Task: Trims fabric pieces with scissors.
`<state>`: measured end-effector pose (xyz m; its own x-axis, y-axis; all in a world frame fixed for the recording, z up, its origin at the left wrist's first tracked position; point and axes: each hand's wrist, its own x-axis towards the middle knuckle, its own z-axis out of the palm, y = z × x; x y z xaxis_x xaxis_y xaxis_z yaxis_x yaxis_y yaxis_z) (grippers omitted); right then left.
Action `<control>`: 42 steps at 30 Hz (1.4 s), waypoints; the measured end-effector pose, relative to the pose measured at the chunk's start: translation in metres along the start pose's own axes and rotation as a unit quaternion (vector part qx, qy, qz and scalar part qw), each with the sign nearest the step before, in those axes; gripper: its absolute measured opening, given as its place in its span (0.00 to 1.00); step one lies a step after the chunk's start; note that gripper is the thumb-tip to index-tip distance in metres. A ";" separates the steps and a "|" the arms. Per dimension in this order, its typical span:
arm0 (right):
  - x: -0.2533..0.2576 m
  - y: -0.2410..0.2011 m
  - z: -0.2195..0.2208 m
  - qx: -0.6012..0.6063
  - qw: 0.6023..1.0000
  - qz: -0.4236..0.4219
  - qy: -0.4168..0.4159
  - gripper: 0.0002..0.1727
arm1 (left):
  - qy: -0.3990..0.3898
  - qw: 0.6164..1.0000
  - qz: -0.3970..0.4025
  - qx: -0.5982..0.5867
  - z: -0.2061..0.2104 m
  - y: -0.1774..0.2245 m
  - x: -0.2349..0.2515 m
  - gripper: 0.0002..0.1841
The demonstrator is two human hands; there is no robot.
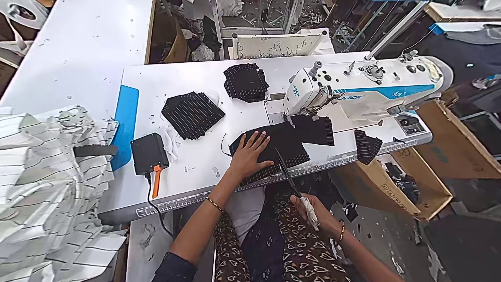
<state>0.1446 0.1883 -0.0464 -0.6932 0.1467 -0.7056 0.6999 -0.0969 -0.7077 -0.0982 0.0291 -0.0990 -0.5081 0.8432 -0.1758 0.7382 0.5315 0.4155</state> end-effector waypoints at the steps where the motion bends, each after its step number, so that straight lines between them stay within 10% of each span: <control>1: 0.002 -0.003 0.001 0.001 1.000 0.004 0.000 0.19 | -0.001 1.000 -0.002 -0.002 0.000 0.001 -0.001 0.50; 42: 0.050 -0.052 0.011 0.043 0.999 -0.018 0.000 0.19 | 0.083 0.996 0.021 -0.036 0.007 -0.001 -0.008 0.58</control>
<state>0.0721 0.1895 -0.0452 -0.7175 0.1521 -0.6797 0.6570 -0.1764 -0.7330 -0.0915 0.0231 -0.1045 -0.5484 0.8362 -0.0087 0.7295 0.4835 0.4839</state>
